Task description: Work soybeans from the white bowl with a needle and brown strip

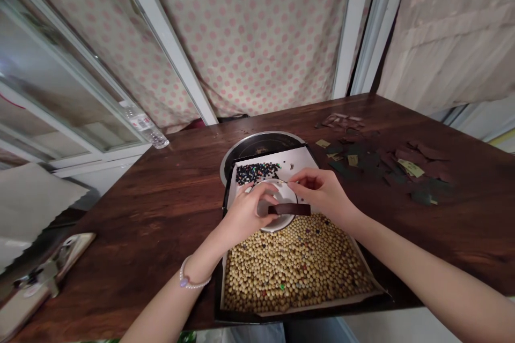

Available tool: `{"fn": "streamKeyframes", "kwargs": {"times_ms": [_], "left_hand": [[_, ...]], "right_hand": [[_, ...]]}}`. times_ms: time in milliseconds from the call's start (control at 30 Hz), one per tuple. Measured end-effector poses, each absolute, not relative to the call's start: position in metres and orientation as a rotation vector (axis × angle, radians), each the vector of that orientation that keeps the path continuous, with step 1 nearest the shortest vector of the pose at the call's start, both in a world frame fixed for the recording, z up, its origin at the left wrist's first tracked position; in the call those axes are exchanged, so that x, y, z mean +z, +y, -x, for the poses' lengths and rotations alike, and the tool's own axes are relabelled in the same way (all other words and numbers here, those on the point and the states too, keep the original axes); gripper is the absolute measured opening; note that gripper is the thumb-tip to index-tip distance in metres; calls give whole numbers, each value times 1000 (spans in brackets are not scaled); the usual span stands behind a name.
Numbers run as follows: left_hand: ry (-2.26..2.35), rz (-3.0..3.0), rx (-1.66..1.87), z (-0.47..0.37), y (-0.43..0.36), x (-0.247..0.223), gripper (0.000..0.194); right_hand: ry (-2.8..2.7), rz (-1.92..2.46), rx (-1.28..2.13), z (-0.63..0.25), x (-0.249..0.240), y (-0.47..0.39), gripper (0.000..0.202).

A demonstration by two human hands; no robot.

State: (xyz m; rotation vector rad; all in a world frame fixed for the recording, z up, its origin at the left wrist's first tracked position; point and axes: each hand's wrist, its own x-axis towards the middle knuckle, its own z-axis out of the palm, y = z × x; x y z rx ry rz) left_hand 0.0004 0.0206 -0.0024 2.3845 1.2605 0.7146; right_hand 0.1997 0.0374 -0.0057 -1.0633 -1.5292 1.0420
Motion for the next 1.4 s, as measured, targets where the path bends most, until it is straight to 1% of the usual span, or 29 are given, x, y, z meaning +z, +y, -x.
{"fn": "streamKeyframes", "kwargs": {"times_ms": [67,267,400,600,800,867,967,1033,1100,1167,1233,1300,1400], "left_hand": [[1287,-2426,773,-1,19,-2,41],[1484,-2360,1153,2,14,-2,29],[1530,-2487,1261,3,7,1,27],[1350,-2817,1298,3,-3,8,32],[1277,-2890,1302,3,-5,6,35],[1232,-2746,1309,3,-6,5,35],[1120,-2174,1303,2,-10,6,34],[1034,-1717,1193,1,-12,9,24],[955,-1392,1021,0,-13,13,26],[888,-1237,878,0,-12,16,30],[835,-1194,797,0,-11,17,27],[795,-1173,761,0,-10,16,22],[721,-1105,753,1,-10,13,24]], "right_hand": [[-1512,1048,1027,-200,-6,37,19],[-1368,920,897,-203,-11,41,12],[-1370,855,1015,-200,-15,40,10],[-1254,889,1137,-195,-15,38,17],[-1152,961,1261,-196,-8,40,24],[-1145,972,1264,-196,-8,41,24],[-1156,935,1259,-198,-8,42,21],[-1218,875,1283,-198,-7,41,16],[-1307,808,1316,-198,-5,38,13],[-1386,758,1338,-197,-1,33,11],[-1442,727,1364,-196,1,29,10],[-1494,701,1400,-195,2,25,11],[-1568,644,1447,-195,2,19,10]]}}
